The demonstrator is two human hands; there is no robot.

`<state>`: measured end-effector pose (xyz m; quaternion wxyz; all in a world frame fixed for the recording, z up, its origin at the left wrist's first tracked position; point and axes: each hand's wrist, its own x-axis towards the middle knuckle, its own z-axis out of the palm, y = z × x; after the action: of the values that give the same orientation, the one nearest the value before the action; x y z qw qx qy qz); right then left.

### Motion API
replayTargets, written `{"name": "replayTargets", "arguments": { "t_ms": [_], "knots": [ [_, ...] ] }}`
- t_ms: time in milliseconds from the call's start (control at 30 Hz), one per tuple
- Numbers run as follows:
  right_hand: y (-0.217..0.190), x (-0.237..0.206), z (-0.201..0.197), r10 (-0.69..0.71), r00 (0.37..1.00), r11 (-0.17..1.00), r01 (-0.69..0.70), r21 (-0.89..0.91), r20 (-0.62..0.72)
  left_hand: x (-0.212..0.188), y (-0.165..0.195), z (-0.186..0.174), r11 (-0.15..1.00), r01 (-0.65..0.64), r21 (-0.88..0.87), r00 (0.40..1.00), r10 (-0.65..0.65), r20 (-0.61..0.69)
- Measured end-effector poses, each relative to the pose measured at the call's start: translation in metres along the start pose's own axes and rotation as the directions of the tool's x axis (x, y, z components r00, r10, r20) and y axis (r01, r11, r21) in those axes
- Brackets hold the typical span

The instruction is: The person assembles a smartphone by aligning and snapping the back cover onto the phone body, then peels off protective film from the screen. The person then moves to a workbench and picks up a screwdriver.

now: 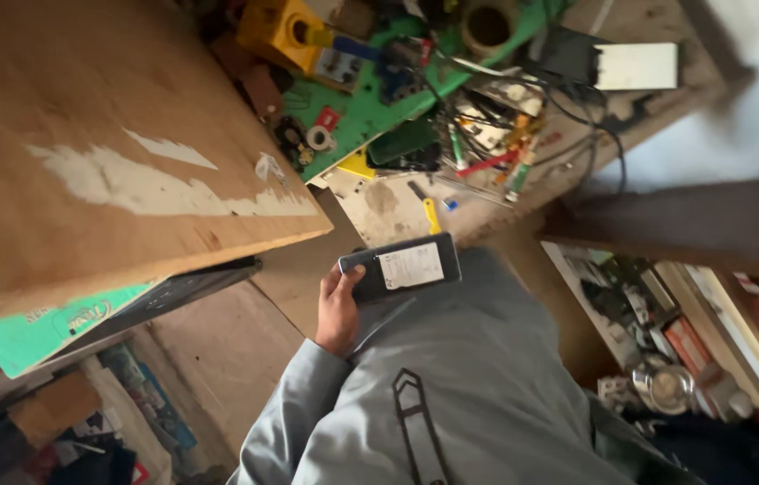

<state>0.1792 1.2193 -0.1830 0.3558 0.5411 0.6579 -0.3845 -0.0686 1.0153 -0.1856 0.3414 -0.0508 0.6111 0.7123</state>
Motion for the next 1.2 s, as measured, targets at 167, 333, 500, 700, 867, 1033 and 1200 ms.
{"name": "replayTargets", "arguments": {
  "t_ms": [167,333,500,700,867,1033,1200],
  "knots": [
    [0.024,0.051,0.01,0.036,0.999,0.995,-0.036,-0.092,-0.008,0.025,-0.052,-0.025,0.999,-0.012,0.037,0.999,0.014,-0.05],
    [0.072,0.105,0.027,0.071,0.997,0.97,-0.077,-0.23,-0.033,0.023,-0.105,-0.045,0.456,-0.416,0.787,0.803,0.591,0.082],
    [0.111,0.144,0.051,0.056,0.995,0.919,-0.085,-0.385,-0.086,0.026,-0.123,-0.047,0.93,-0.357,-0.087,0.917,0.331,-0.224],
    [0.152,0.185,0.085,-0.144,0.961,0.864,0.005,-0.504,-0.237,0.029,-0.118,-0.043,0.903,-0.275,-0.329,0.959,0.234,-0.158],
    [0.167,0.213,0.083,-0.115,0.984,0.989,0.1,-0.111,-0.134,0.046,-0.111,-0.037,0.883,-0.313,-0.351,0.946,0.321,-0.036],
    [0.15,0.221,0.079,-0.226,0.892,0.962,0.141,-0.233,-0.391,0.032,-0.099,-0.043,0.896,-0.311,-0.319,0.95,0.304,-0.073],
    [0.07,0.192,0.059,-0.64,0.227,0.619,0.719,-0.317,-0.734,0.04,-0.084,-0.041,0.957,-0.257,-0.132,0.966,0.256,-0.026]
  ]
}}
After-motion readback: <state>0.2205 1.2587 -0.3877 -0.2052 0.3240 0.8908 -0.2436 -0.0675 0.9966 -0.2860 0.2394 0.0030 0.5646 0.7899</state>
